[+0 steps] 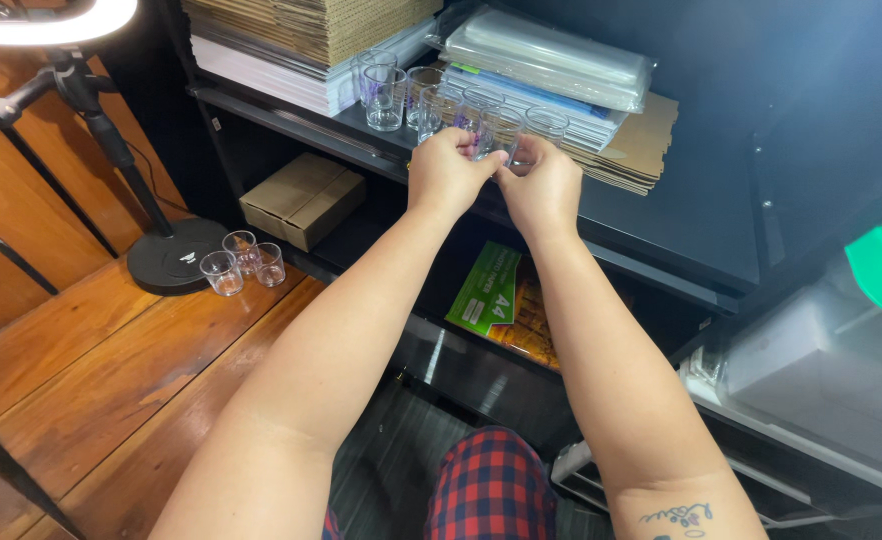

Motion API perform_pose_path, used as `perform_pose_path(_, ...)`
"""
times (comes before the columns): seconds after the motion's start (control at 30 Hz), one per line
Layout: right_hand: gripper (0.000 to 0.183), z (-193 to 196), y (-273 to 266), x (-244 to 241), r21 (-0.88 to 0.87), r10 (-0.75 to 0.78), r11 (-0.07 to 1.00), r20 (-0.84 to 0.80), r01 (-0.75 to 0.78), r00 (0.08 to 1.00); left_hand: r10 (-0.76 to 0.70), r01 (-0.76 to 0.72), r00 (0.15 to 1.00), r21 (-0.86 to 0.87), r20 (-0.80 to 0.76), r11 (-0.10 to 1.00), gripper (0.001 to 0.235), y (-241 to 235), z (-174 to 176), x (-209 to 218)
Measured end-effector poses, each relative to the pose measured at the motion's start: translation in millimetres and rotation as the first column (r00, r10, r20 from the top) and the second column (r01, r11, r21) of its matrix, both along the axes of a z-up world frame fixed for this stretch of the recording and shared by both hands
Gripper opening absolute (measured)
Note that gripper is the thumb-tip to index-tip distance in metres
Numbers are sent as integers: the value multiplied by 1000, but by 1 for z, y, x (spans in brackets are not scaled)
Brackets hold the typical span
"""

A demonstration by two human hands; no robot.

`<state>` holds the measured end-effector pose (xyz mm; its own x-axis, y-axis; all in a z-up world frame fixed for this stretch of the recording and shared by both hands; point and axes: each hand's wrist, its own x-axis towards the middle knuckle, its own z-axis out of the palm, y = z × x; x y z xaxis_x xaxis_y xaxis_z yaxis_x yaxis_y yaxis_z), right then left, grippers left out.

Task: The person takes small clear glasses out of a cardboard box and places them on a wooden bench. They then pick up the glasses and arrange them on a shelf in a cabinet.

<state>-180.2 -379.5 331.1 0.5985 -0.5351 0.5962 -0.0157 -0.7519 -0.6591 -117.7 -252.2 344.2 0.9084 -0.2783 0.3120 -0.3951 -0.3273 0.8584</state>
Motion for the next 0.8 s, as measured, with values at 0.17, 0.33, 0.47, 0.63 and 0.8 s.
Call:
perform_pose_path(0.17,30,5,-5,-18,18,-24,1000,78,23,997,5,-5,1000,18,0,1000,59,-2,0,1)
perform_pose_path(0.33,28,7,-15,-23,-32,-105,993,128,110,986,14,-15,999,32,33,999,58,-3,-1,-1)
perform_pose_path(0.47,31,9,-9,-24,-44,-97,994,118,103,988,31,-33,997,30,66,999,56,-6,-5,-1)
perform_pose_path(0.63,31,8,-9,-21,-63,-80,994,109,87,991,33,-35,996,24,84,999,56,-8,-6,0)
perform_pose_path(0.8,30,3,-11,-17,-67,-38,997,134,48,990,26,-30,994,38,107,999,58,-8,-7,0)
